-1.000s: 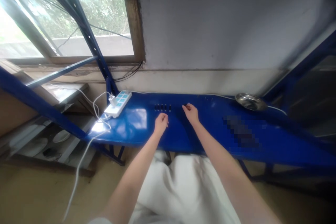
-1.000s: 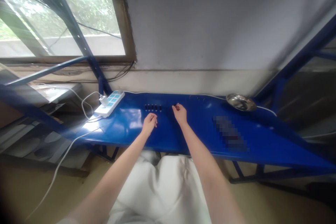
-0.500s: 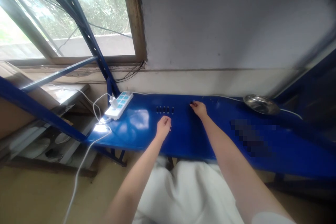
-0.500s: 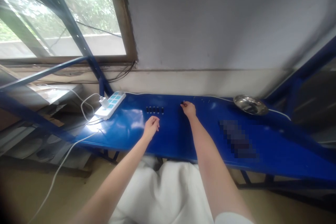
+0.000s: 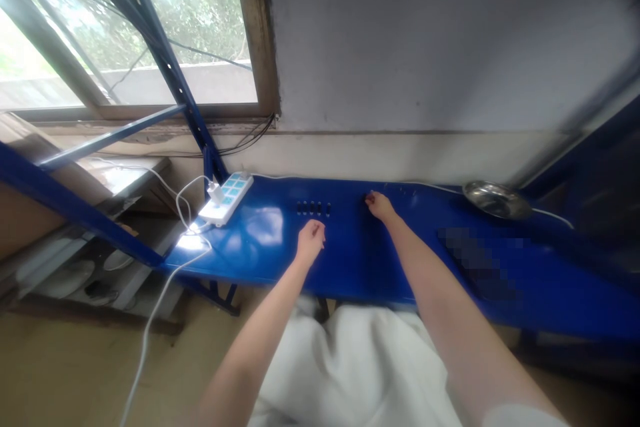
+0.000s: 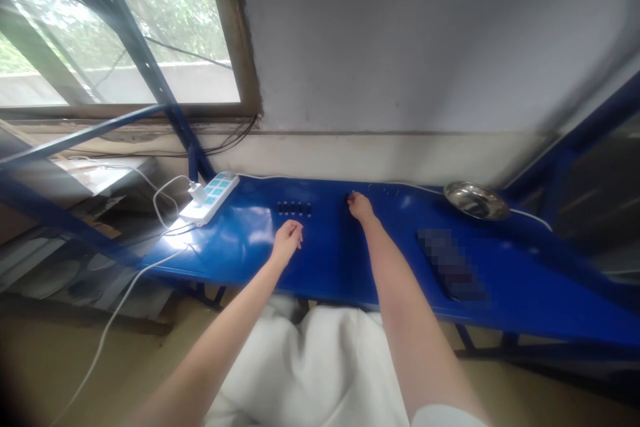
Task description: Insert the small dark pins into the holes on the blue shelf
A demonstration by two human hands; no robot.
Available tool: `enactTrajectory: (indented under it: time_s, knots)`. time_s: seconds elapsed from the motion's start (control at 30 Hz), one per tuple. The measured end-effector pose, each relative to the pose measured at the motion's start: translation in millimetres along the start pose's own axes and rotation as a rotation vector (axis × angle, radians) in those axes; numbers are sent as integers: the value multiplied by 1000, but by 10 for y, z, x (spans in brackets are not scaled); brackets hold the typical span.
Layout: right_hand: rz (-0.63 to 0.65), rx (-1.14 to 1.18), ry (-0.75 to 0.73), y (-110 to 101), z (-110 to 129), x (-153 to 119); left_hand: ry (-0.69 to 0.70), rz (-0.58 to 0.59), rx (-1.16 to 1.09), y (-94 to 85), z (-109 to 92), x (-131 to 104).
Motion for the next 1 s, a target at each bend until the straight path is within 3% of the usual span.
enactTrajectory:
  time_s: [0.27,0.37,0.47,0.57,0.67,0.73,0.83,1.0]
  knots:
    - [13,15,74,-58,0,-41,17,-8,-20,5,19,16]
    - [-4,44,110,-134,-24,-168,20,-7,-34,8,15,17]
    - [-102,76,109,-203,36,-401,19,-6,-35,9,12,16]
    - [-149,123,-47,-145,305,-669,25,-6,-32,9,11,14]
    - [-8,145,-252,82,682,-874,49,-10,-28,7,3,12]
    - [29,22,-315,193,878,-940,61,-17,-25,2,3,11]
    - [55,-127,-307,296,1051,-932,69,-27,-15,0,5,11]
    - [57,-156,-232,382,1152,-869,59,-32,-8,-1,-1,10]
Point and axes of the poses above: each hand's wrist, its own x-axis towards the middle knuckle, its own y-axis out of the palm, z = x × y, the point moved 7 cm from there along x, towards the middle knuckle
